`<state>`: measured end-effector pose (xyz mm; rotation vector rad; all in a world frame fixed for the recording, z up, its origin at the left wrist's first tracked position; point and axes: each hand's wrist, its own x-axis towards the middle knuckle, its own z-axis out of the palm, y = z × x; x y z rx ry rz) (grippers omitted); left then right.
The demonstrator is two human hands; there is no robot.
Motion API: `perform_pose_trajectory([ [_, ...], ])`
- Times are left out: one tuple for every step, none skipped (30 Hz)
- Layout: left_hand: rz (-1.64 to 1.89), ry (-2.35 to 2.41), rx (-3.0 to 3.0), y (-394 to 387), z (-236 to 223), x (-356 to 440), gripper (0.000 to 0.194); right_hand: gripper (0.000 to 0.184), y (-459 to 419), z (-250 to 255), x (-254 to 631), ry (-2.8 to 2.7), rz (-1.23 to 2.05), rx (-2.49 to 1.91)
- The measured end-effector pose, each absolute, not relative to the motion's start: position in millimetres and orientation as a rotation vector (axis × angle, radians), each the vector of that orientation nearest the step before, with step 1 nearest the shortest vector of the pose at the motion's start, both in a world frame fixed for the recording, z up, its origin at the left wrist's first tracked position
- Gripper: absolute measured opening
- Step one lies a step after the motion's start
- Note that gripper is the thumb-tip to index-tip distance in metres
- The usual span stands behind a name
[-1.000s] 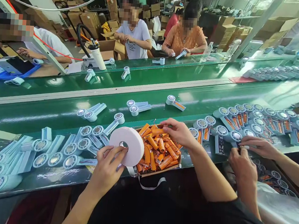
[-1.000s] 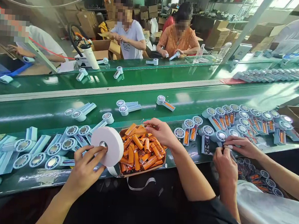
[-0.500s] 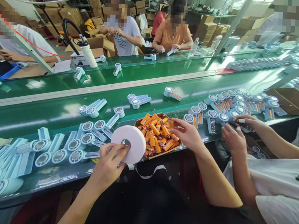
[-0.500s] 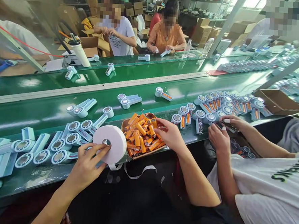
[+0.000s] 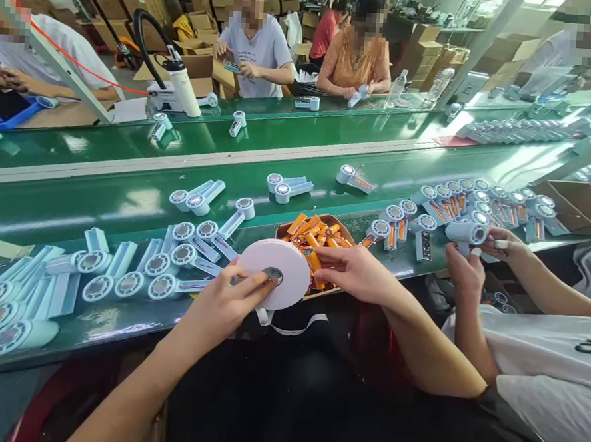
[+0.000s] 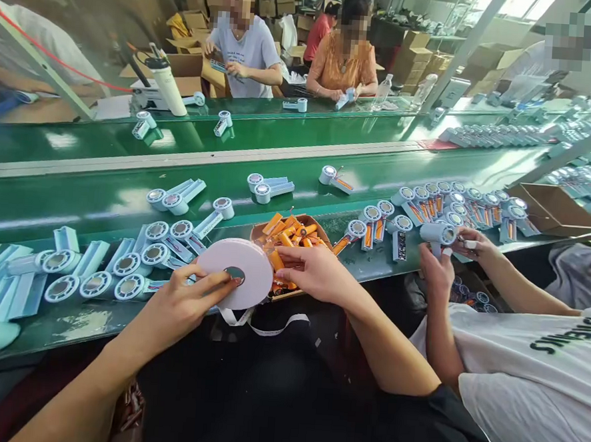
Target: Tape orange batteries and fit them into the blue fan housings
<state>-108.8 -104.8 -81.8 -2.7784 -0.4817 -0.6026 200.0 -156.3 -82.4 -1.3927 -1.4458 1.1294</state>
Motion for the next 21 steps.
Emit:
perform_pose_trajectory([
  [-0.592,-0.495,-2.773,-104.8,-79.7,-108.5,0.05,0.045,-155.4,-89.7,191.9,-1.353,1.195,-1.34],
  [-0.584,-0.53,-2.771,-106.8,-79.0,-107.5,0.047,0.047,-156.4,-99.0,180.7,-1.232,1.219,-1.285],
  [-0.576,-0.581,-2.777,-110.9,-80.1,-105.6,0.044,0.049,-159.0,-109.5,167.6,-1.088,1.191,-1.231],
  [-0.578,-0.641,-2.791,-117.3,-83.3,-102.6,0.041,0.05,-163.1,-120.1,154.7,-0.935,1.122,-1.178],
  [-0.582,-0.703,-2.816,-125.3,-88.8,-98.6,0.04,0.049,-167.7,-129.8,144.6,-0.787,1.039,-1.128],
  [-0.582,-0.767,-2.854,-134.1,-96.3,-93.6,0.042,0.047,-171.4,-137.4,139.7,-0.657,0.968,-1.086],
  [-0.577,-0.818,-2.906,-142.9,-105.1,-88.0,0.045,0.043,-172.9,-142.6,142.0,-0.554,0.911,-1.05],
  [-0.564,-0.849,-2.971,-150.3,-114.1,-82.1,0.048,0.038,-171.0,-144.8,152.3,-0.484,0.857,-1.018],
  [-0.538,-0.857,-3.041,-155.2,-122.1,-76.3,0.05,0.033,-165.5,-144.2,169.9,-0.448,0.808,-0.993],
  [-0.497,-0.842,-3.11,-156.4,-127.8,-70.7,0.052,0.025,-157.2,-140.8,193.3,-0.428,0.698,-0.963],
  [-0.445,-0.8,-3.18,-152.9,-130.5,-65.2,0.057,0.016,-147.7,-135.2,219.7,-0.423,0.537,-0.905],
  [-0.398,-0.741,-3.248,-143.9,-129.8,-59.2,0.065,0.009,-138.7,-128.0,245.9,-0.415,0.352,-0.841],
  [-0.353,-0.674,-3.32,-129.0,-126.0,-52.2,0.075,0.007,-131.5,-120.3,269.0,-0.445,0.283,-0.823],
  [-0.298,-0.597,-3.409,-108.7,-119.8,-43.5,0.08,0.008,-126.6,-113.1,286.6,-0.488,0.278,-0.817],
  [-0.236,-0.542,-3.501,-84.0,-112.4,-32.3,0.077,0.014,-123.6,-107.8,297.5,-0.531,0.306,-0.818],
  [-0.16,-0.536,-3.584,-56.5,-104.7,-18.7,0.06,0.025,-121.9,-105.2,301.6,-0.581,0.375,-0.841],
  [-0.067,-0.618,-3.626,-27.7,-98.0,-2.8,0.041,0.037,-120.4,-105.5,300.3,-0.631,0.451,-0.877],
  [-0.01,-0.795,-3.602,0.8,-93.1,14.5,0.039,0.047,-118.4,-108.4,295.3,-0.683,0.52,-0.925],
  [0.0,-1.001,-3.51,27.7,-90.6,32.5,0.047,0.054,-115.4,-113.1,288.8,-0.735,0.574,-0.98],
  [-0.026,-1.148,-3.408,52.2,-90.9,50.0,0.051,0.056,-111.2,-118.5,282.6,-0.79,0.615,-1.035],
  [-0.068,-1.263,-3.294,73.8,-93.9,66.2,0.05,0.056,-105.6,-123.8,277.8,-0.84,0.639,-1.077],
])
